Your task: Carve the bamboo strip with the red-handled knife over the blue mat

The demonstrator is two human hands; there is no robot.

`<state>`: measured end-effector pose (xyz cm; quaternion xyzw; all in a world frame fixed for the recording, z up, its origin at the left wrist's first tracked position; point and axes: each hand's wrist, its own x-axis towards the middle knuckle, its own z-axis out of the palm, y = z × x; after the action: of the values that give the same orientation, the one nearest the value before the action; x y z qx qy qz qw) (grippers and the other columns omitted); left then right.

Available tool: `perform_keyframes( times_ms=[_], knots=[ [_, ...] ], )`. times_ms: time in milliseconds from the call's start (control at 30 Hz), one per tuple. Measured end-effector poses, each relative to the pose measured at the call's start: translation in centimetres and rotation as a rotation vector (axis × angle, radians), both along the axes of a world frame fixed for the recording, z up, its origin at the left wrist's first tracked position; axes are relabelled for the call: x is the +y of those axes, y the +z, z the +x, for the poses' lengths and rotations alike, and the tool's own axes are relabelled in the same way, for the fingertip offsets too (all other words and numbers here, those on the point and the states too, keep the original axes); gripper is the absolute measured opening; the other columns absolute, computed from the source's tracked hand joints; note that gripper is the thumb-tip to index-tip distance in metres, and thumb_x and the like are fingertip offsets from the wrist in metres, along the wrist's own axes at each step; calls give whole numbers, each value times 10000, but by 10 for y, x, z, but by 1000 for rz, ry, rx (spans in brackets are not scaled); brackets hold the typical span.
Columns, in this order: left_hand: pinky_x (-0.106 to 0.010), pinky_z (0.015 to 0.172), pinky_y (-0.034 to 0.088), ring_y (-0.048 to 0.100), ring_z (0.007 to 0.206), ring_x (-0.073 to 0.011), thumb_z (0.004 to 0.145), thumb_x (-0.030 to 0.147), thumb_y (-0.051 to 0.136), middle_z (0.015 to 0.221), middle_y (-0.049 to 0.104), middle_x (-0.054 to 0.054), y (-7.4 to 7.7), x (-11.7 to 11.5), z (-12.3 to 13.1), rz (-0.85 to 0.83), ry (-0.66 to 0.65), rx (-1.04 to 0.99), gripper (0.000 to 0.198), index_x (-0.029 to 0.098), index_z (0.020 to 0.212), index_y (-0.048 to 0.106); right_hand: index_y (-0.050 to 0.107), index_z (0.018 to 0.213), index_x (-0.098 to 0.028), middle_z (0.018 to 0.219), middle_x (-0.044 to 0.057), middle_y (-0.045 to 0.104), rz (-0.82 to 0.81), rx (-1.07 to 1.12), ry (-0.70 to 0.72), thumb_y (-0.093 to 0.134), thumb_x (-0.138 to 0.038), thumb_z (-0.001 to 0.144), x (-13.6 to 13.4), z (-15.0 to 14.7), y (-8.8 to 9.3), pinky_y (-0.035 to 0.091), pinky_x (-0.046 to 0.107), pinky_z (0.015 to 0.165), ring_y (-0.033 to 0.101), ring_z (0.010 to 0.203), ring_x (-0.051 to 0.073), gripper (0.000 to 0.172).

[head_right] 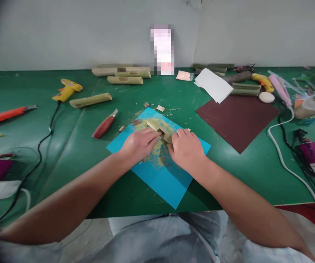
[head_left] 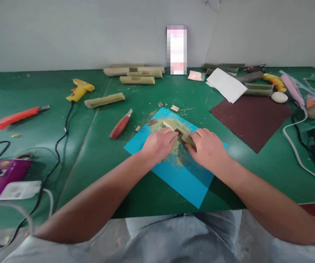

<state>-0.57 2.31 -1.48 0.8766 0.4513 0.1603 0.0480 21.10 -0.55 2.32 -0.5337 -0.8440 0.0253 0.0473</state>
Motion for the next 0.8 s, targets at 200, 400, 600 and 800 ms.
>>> perform_keyframes(
  times_ms=[200, 400, 600, 800],
  knots=[
    [-293, 692, 536, 701, 844, -188, 1060, 295, 461, 973, 742, -76, 1, 0, 1, -3, 49, -37, 324, 194, 1123, 762, 692, 1113, -98, 1069, 173, 728, 1, -43, -93, 627, -429, 974, -5, 8, 9, 444, 415, 805, 667, 1033, 330, 365],
    [-283, 724, 536, 707, 853, -181, 1059, 291, 478, 933, 737, -74, 3, -3, 0, 30, 23, -90, 305, 185, 1126, 756, 600, 1339, -38, 1191, 232, 724, -16, -12, -99, 664, -525, 936, -18, 5, 7, 498, 480, 868, 673, 1103, 386, 636],
    [-285, 732, 537, 713, 864, -187, 1061, 295, 480, 941, 748, -81, 8, -5, 0, 53, 21, -79, 307, 186, 1123, 761, 461, 1508, -26, 1444, 277, 610, -6, 31, -66, 705, -558, 887, -16, 4, -4, 491, 543, 1013, 587, 1308, 424, 853],
    [-304, 779, 562, 730, 901, -199, 1053, 272, 501, 998, 766, -85, 10, -6, -1, 95, 13, -86, 285, 173, 1122, 760, 437, 1549, -67, 1565, 208, 541, -46, 110, 24, 703, -537, 904, 11, 23, -10, 406, 556, 1164, 492, 1452, 394, 842]
  ],
)
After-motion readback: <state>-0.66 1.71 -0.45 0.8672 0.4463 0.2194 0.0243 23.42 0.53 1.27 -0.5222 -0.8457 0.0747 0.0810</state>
